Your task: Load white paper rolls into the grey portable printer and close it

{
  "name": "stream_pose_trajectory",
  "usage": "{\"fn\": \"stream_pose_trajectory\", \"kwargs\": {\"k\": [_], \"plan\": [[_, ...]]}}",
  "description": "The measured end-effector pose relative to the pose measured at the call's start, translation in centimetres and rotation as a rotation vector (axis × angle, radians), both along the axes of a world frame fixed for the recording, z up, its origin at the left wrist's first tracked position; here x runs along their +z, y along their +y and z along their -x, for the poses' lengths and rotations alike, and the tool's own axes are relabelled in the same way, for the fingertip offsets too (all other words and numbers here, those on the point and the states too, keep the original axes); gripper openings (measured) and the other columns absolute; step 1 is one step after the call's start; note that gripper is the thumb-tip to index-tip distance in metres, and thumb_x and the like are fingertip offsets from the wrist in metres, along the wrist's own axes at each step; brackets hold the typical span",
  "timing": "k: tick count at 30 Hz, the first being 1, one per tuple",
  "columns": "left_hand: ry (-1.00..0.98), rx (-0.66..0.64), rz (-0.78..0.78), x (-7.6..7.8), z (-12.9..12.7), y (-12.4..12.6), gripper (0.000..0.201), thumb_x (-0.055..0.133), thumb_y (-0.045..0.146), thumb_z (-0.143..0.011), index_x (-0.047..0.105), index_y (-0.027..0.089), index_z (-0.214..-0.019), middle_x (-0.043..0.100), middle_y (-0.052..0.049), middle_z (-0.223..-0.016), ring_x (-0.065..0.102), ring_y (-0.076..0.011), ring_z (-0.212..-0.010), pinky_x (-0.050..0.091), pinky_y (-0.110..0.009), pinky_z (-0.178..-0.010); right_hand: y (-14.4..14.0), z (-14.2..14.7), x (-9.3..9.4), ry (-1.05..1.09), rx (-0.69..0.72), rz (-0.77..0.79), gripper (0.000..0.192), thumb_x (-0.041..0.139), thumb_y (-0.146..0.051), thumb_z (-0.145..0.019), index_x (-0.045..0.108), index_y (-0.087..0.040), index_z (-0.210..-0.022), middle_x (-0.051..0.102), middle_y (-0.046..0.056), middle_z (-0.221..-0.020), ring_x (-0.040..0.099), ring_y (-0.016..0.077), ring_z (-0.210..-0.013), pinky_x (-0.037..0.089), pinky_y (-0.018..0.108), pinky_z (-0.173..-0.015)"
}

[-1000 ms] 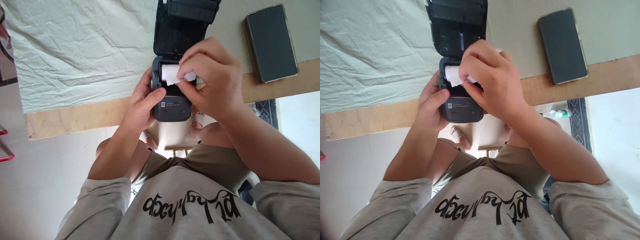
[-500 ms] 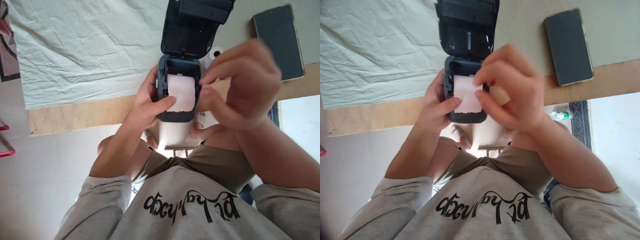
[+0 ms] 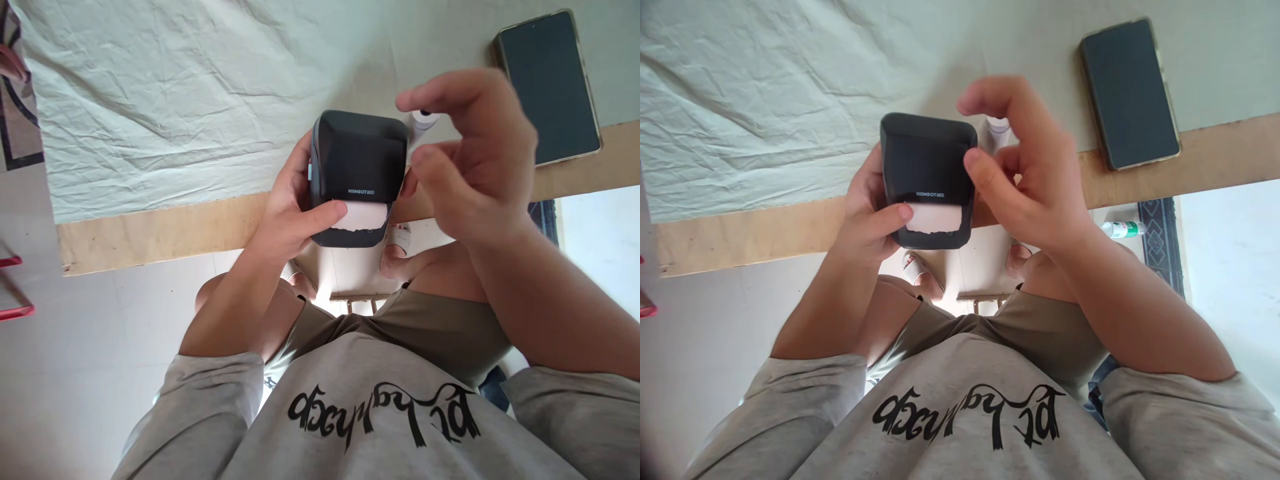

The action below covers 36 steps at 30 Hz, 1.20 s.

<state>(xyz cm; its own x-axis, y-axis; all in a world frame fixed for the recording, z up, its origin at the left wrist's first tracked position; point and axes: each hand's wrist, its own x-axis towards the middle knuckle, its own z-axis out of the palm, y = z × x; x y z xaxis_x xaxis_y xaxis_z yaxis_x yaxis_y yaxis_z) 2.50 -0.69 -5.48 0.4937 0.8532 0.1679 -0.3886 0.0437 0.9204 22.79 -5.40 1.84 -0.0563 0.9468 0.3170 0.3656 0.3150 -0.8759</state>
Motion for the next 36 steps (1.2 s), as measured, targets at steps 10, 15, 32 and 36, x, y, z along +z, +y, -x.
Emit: {"fn": "stream_pose_trajectory", "kwargs": {"k": [10, 15, 32, 36], "plan": [[0.044, 0.058, 0.153, 3.4, -0.3, -2.1, 0.040, 0.070, 0.039, -0.082, 0.058, 0.023, -0.116, 0.066, -0.001, -0.100, 0.069, -0.0157, -0.094, 0.058, -0.026, -0.076, 0.2, 0.6, -0.4, -0.020, 0.184, 0.134, 0.039, 0.062, -0.032, -0.088, 0.048, -0.028, -0.124, 0.046, 0.003, -0.142, 0.060, 0.0152, -0.114, 0.053, 0.018, -0.058], [0.041, 0.059, 0.317, 5.0, -0.4, -2.3, 0.030, 0.067, 0.029, -0.085, 0.060, 0.023, -0.113, 0.060, 0.002, -0.090, 0.066, -0.0102, -0.093, 0.056, -0.020, -0.079, 0.3, 0.8, -0.9, 0.042, 0.164, 0.237, 0.038, 0.064, -0.034, -0.087, 0.049, -0.031, -0.121, 0.043, -0.001, -0.144, 0.062, 0.0073, -0.089, 0.053, 0.017, -0.057], [0.112, 0.149, 0.148, 3.8, -0.7, -2.4, 0.036, 0.075, 0.044, -0.069, 0.066, 0.029, -0.102, 0.068, 0.003, -0.093, 0.065, -0.0171, -0.085, 0.056, -0.031, -0.071, -0.8, -0.3, -1.5, -0.166, 0.219, -0.080, 0.037, 0.046, -0.035, -0.096, 0.045, -0.034, -0.133, 0.041, -0.004, -0.151, 0.039, 0.0156, -0.144, 0.043, 0.036, -0.120], [0.135, 0.139, 0.108, 3.0, -1.3, -1.1, 0.045, 0.079, 0.048, -0.059, 0.070, 0.027, -0.097, 0.070, 0.003, -0.082, 0.058, -0.0145, -0.069, 0.050, -0.035, -0.055, -3.0, -1.5, 0.3, -0.238, 0.121, -0.049, 0.038, 0.049, -0.017, -0.088, 0.053, -0.027, -0.124, 0.050, -0.002, -0.142, 0.063, 0.0142, -0.109, 0.054, 0.023, -0.065]]}}
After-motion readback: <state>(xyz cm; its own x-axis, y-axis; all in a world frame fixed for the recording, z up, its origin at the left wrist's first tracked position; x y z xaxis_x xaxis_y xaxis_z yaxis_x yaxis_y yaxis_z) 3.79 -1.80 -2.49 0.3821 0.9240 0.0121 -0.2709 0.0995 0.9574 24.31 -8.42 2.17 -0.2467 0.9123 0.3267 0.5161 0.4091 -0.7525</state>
